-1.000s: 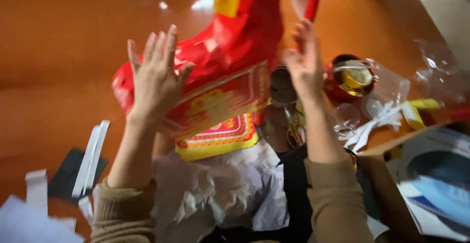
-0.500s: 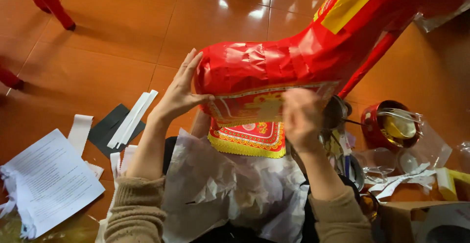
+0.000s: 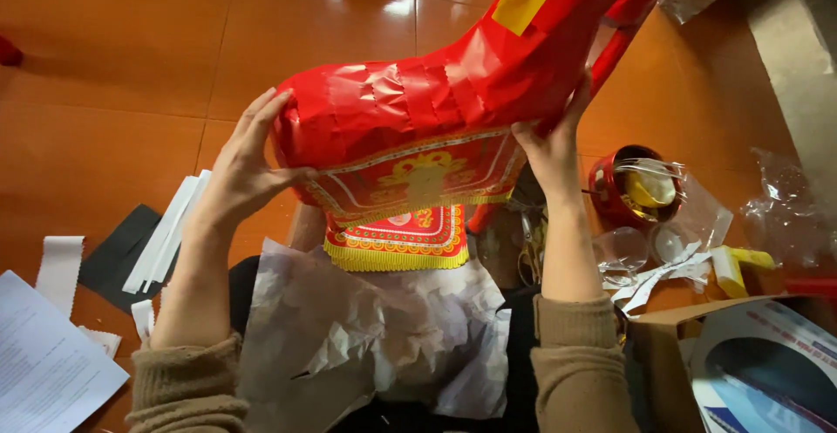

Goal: Assembling and decorating traditional paper horse models using glue and paper strips

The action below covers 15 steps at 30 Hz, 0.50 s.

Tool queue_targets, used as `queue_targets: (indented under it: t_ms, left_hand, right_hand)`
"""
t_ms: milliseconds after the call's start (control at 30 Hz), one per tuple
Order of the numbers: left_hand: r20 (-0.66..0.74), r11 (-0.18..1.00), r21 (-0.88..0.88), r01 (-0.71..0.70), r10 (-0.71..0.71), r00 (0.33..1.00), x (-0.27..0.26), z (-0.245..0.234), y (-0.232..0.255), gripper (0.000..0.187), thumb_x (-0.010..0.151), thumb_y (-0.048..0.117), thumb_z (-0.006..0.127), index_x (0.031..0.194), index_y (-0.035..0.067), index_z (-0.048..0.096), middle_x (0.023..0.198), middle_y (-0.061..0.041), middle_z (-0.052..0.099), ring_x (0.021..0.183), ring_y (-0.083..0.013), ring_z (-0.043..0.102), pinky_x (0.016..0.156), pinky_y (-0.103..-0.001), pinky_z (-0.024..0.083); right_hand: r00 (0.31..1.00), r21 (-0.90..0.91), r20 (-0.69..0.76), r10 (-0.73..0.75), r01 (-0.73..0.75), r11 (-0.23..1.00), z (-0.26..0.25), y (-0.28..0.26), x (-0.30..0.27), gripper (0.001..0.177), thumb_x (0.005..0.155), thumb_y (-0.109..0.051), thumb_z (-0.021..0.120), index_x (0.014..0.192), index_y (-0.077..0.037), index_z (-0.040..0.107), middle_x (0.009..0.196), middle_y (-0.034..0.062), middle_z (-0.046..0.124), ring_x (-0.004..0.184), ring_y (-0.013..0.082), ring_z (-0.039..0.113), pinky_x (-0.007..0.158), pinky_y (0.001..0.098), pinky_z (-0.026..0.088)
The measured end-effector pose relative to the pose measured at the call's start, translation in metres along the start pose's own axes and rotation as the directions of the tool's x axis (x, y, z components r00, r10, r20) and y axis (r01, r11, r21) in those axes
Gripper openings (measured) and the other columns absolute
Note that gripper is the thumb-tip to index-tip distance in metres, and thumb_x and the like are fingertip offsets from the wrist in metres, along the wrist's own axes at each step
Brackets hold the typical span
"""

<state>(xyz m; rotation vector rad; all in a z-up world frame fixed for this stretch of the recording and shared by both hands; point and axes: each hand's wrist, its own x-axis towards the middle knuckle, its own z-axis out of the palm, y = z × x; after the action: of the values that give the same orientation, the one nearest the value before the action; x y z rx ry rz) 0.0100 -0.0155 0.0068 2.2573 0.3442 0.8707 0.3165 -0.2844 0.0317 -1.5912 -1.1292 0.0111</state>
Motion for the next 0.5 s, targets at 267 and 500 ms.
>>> queue_targets:
  t_ms: [267, 500]
  left_hand:
    - [-0.006, 0.997, 0.079, -0.016, 0.016, 1.0, 0.009, -0.009, 0.006, 0.093, 0.06, 0.021, 0.091, 0.143, 0.013, 0.051, 0.139, -0.021, 0.051, 0.123, -0.0436, 0.053, 0.098, -0.056, 0.045]
    - [0.021, 0.995, 0.094, 0.035, -0.037, 0.999, 0.009, -0.013, 0.02, 0.089, 0.064, 0.02, 0.089, 0.143, 0.014, 0.049, 0.14, -0.02, 0.05, 0.12, -0.0439, 0.054, 0.097, -0.058, 0.045]
  right_hand:
    - [0.997, 0.122, -0.037, 0.067, -0.062, 0.991, 0.006, 0.0, -0.004, 0.11, 0.092, -0.036, 0.085, 0.157, -0.025, -0.003, 0.16, 0.0311, 0.006, 0.144, 0.0578, 0.018, 0.112, 0.0739, 0.024]
    - [0.996, 0.09, -0.047, 0.076, -0.071, 0.993, -0.002, 0.008, -0.005, 0.102, 0.095, -0.029, 0.084, 0.157, -0.025, 0.002, 0.158, 0.0305, 0.01, 0.144, 0.0565, 0.022, 0.112, 0.0728, 0.025]
